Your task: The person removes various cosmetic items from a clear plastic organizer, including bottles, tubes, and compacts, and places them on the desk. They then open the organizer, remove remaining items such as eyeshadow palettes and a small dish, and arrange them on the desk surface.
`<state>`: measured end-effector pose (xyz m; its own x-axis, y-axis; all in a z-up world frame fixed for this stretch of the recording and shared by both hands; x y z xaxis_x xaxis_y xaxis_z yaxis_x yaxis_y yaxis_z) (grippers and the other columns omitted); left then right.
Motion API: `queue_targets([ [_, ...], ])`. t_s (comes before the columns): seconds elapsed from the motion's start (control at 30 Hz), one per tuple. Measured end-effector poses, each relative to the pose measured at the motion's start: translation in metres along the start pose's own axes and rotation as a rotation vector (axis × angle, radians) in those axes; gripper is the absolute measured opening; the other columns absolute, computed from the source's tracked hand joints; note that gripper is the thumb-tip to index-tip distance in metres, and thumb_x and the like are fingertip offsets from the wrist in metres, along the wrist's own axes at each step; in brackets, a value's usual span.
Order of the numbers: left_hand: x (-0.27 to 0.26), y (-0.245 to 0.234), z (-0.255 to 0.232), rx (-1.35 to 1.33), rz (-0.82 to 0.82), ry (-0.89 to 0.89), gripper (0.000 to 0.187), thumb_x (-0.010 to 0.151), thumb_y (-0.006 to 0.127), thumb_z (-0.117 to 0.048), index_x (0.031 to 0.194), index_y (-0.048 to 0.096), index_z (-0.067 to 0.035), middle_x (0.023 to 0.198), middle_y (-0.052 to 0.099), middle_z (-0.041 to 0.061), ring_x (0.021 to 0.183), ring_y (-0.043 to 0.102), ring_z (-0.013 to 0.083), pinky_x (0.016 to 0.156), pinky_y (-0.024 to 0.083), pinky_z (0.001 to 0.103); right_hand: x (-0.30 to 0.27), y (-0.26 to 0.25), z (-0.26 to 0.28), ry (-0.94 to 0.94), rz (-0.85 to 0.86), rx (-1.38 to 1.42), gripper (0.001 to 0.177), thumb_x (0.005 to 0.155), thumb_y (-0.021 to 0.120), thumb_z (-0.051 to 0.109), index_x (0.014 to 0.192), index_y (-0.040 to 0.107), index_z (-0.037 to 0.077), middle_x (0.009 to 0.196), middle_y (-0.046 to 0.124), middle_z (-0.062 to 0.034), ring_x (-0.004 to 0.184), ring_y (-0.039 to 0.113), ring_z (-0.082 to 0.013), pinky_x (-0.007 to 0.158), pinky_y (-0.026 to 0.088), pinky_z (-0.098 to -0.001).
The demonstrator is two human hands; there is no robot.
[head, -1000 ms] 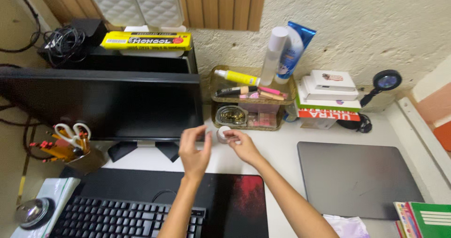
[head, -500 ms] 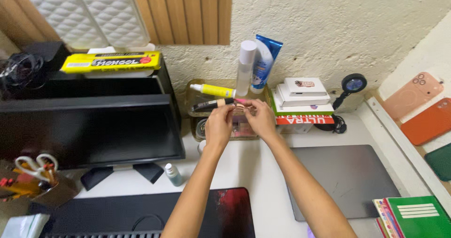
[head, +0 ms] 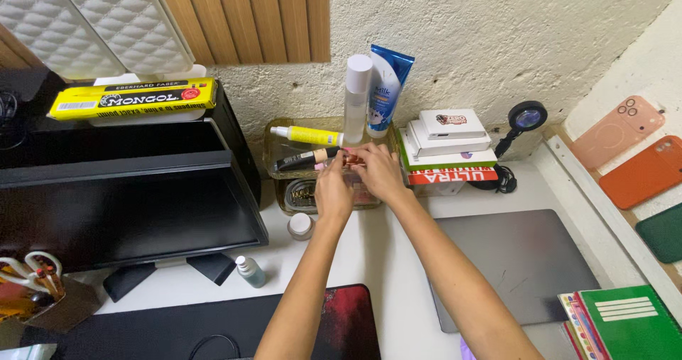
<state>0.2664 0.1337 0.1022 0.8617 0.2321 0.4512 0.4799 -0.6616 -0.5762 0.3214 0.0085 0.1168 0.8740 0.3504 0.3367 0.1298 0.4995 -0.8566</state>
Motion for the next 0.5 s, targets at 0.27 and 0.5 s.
queue_targets([
  [0.27, -0.006, -0.026, -0.026, -0.282, 0.013, -0.075, 0.052, 0.087, 0.063, -0.001, 0.139, 0.06, -0.005, 0.125, 0.068, 0.024, 0.115, 0.066, 0.0412, 0.098, 0.051, 0.045, -0.007, -0.017, 0.0, -0.069, -0.136, 0.172, 0.034, 0.091, 0.071, 0.024, 0.124, 0.072, 0.015, 0.119, 0.068, -0.0055, 0.112, 0.058, -0.0302, 0.096, 0.045, -0.0444],
  [0.5, -0.011, -0.052, -0.026, -0.474, -0.129, 0.079, 0.04, 0.089, 0.063, -0.003, 0.13, 0.065, -0.002, 0.119, 0.074, 0.019, 0.114, 0.073, 0.03, 0.098, 0.055, 0.038, -0.021, -0.039, 0.028, -0.101, -0.17, 0.235, 0.036, 0.091, 0.072, 0.025, 0.125, 0.072, 0.013, 0.117, 0.069, -0.0069, 0.107, 0.06, -0.0298, 0.095, 0.048, -0.0414],
])
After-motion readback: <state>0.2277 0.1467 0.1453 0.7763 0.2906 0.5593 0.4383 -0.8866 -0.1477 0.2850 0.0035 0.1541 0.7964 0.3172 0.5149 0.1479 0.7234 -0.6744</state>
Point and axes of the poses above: each hand's wrist, its own x-axis towards the middle knuckle, its own y-axis out of the palm, z = x × y, the point moved 1 cm from there along x, towards the middle knuckle
